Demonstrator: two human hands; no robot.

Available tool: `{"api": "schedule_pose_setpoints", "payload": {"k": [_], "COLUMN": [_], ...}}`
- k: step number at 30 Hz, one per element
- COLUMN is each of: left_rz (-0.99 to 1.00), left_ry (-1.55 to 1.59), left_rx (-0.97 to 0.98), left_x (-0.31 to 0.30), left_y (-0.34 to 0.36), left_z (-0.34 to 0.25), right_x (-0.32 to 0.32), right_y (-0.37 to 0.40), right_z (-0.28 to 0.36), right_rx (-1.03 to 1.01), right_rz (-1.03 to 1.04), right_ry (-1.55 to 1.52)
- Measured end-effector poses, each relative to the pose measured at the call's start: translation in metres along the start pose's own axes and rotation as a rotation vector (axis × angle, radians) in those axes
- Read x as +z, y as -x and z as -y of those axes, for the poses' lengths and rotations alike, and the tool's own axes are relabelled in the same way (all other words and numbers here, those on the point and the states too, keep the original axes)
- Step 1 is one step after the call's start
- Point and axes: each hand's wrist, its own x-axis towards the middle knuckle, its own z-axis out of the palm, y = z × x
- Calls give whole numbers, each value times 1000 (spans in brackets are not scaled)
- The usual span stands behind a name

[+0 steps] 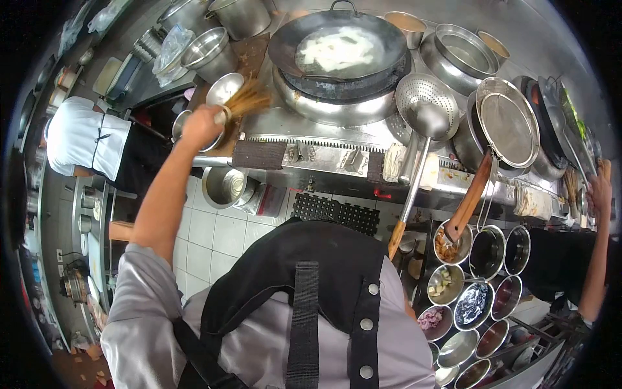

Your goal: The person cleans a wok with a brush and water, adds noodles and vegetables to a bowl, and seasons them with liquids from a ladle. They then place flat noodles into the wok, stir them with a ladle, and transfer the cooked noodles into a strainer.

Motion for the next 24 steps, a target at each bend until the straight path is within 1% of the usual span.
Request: {"api": "schedule_pose_setpoints", "payload": {"k": [1,2,3,4,5,7,8,10,11,12,13,14,15,17,18,20,21,23,24], "left_rz": [86,135,163,177,147,187,185,43,35,-65,-162,-151,-105,-11,-21,-118,-121,-379,-448], "left_ry": [12,8,19,151,282,519,530,639,645,713,779,935,994,948,962,797,802,572,539], "left_rx": [-59,-72,-11,35,27,-27,-20,-111,-108,-205,-301,-398,-434,-538,-535,-429,-429,-209,-145], "left_x": [14,21,42,60,37,29,29,29,40,65,99,154,184,192,193,197,190,147,124], "left_y": [-3,3,6,8,22,27,33,42,43,42,40,34,31,34,34,38,44,60,68], "left_z": [-16,-40,-53,-60,-77,-71,-66,-53,-46,-40,-32,-24,-19,-26,-25,-21,-20,-26,-29], "right_x": [0,3,11,16,19,29,37,60,73,92,113,140,171,247,284,358,393,455,484], "right_y": [-6,-8,-4,2,6,19,26,46,59,73,88,107,125,166,184,220,237,271,287], "right_z": [1,2,5,11,16,20,25,32,37,38,38,40,41,43,43,43,41,38,37], "right_rx": [-20,-32,-44,-52,-65,-80,-86,-97,-103,-109,-113,-117,-119,-117,-111,-90,-75,-50,-37], "right_rz": [-30,-56,-81,-111,-135,-183,-197,-225,-232,-244,-245,-243,-240,-201,-172,-89,-41,65,115], "right_ry": [10,22,38,51,67,101,112,127,132,136,144,155,165,186,197,213,218,229,229]}}
